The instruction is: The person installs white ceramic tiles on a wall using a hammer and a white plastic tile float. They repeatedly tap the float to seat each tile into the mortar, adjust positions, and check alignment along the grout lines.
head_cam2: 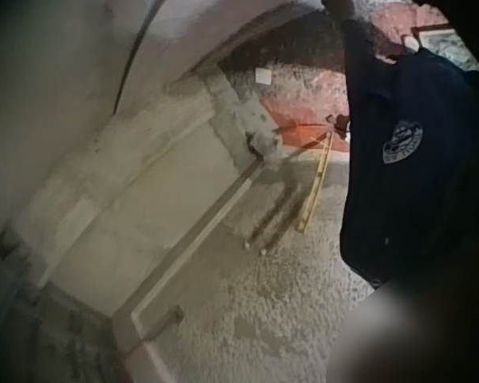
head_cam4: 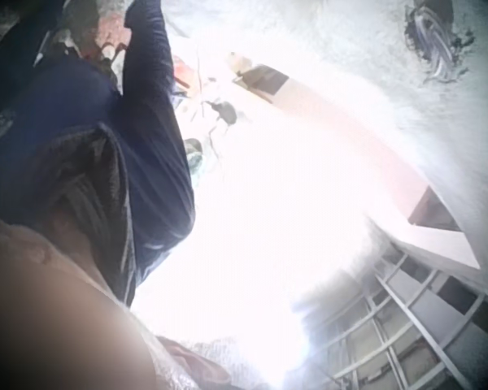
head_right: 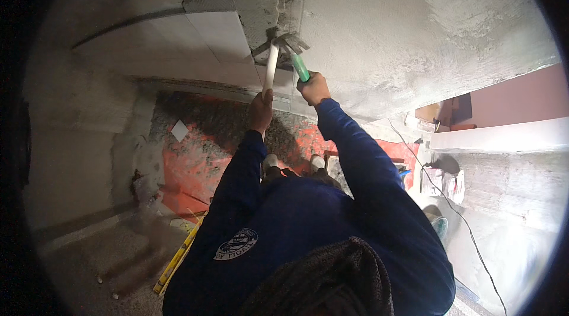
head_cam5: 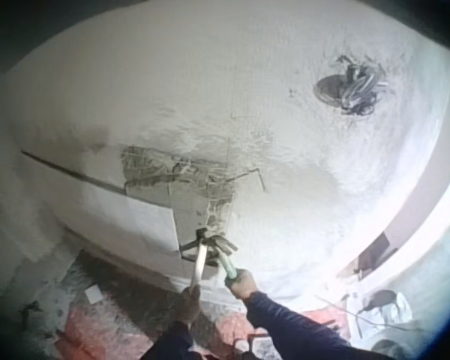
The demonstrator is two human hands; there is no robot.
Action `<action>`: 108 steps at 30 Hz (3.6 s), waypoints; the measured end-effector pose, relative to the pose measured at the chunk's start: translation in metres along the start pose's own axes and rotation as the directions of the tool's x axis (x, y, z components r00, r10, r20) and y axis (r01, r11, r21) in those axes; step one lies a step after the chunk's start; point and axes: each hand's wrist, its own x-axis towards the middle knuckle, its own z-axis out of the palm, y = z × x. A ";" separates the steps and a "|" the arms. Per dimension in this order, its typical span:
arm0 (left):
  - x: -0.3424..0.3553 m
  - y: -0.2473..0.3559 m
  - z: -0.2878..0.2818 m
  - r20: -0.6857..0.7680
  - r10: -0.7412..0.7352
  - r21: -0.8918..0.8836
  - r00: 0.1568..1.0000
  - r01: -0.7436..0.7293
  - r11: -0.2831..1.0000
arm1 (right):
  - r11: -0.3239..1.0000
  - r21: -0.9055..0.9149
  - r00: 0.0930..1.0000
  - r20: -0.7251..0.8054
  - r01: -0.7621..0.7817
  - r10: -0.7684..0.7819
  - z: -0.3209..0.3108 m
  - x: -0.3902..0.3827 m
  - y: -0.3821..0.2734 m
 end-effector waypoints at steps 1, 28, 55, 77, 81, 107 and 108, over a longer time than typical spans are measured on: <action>-0.002 0.000 0.000 -0.060 0.052 0.025 0.997 -0.050 0.998 | 0.999 0.050 1.000 0.017 -0.015 0.014 -0.002 -0.004 0.002; -0.012 0.009 0.012 -0.097 0.157 0.146 0.983 -0.142 0.979 | 0.951 0.000 0.931 -0.204 0.311 -0.304 -0.007 -0.028 -0.002; -0.018 0.017 0.021 -0.058 -0.003 -0.190 0.998 -0.008 0.982 | 0.932 -0.344 0.986 -0.078 0.113 -0.149 -0.012 0.004 -0.010; -0.020 -0.021 0.019 -0.031 0.067 0.091 0.997 -0.064 0.994 | 0.996 -0.087 0.988 -0.151 0.024 -0.037 -0.018 -0.060 0.010; -0.009 -0.022 0.014 -0.067 0.103 0.070 0.992 -0.098 0.993 | 0.993 0.115 0.992 -0.122 -0.008 0.023 -0.017 -0.074 0.002; -0.002 -0.027 0.016 -0.035 0.028 0.125 0.999 -0.024 0.992 | 0.957 0.243 0.984 -0.119 0.157 -0.131 0.027 0.011 0.038; -0.003 -0.028 0.016 -0.065 0.042 0.140 0.997 -0.032 0.990 | 0.923 0.221 0.939 -0.212 0.316 -0.271 0.027 0.009 0.039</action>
